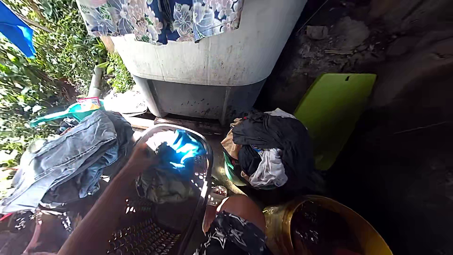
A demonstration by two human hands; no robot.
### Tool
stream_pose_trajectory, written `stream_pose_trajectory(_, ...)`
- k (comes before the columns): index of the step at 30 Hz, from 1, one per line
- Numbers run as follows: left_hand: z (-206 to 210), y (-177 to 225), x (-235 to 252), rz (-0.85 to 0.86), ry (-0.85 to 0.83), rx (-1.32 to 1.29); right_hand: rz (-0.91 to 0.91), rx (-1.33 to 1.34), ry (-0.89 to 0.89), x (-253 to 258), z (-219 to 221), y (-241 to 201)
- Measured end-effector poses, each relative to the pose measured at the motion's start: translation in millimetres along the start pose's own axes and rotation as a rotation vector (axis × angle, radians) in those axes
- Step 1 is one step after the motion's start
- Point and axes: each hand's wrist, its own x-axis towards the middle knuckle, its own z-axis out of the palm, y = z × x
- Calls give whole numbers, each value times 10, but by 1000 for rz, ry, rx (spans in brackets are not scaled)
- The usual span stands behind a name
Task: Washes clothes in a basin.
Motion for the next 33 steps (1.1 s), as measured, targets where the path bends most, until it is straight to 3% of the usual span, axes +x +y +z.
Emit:
stream_pose_trajectory(3, -66, 925, -290, 187, 163, -181, -37, 89, 38, -22, -9, 41)
stream_pose_trajectory(6, 223, 1635, -551, 476, 228, -342, -61, 232, 125, -26, -25, 131)
stream_pose_trajectory(9, 895, 2201, -847, 650, 276, -435, -112, 603, 301, -4, -153, 164)
stream_pose_trajectory(12, 1935, 2422, -1112, 771, 235, -493, -32, 1191, 361, -105, -548, 136)
stream_pose_trajectory(15, 3073, 2277, -1335, 841, 36, -550, 78, 1455, 515, -498, -983, 136)
stream_pose_trajectory(17, 3623, 2053, -1480, 771, -177, -453, 311, 1439, 539, -906, -1498, -51)
stream_pose_trajectory(18, 3806, 1935, -1523, 691, -341, -346, 315, 1379, 587, -882, -1618, -1)
stream_pose_trajectory(20, 4027, 1736, -1459, 562, -783, -30, -121, 1099, 897, -371, -1198, 459)
stream_pose_trajectory(21, 4088, 1678, -1388, 580, -988, 144, -246, 964, 936, -185, -1030, 594)
stream_pose_trajectory(23, 4135, 1706, -1262, 705, -1262, 488, -252, 786, 707, -117, -857, 582)
stream_pose_trajectory(25, 4060, 1870, -1163, 781, -1350, 732, -151, 481, 468, -51, -688, 504)
stream_pose_trajectory(29, 3856, 2245, -870, 665, -1260, 831, 148, 38, -19, 138, -449, 394)
stream_pose_trajectory(33, 3831, 2335, -611, 615, -1201, 709, 227, -54, -155, 396, -390, 401)
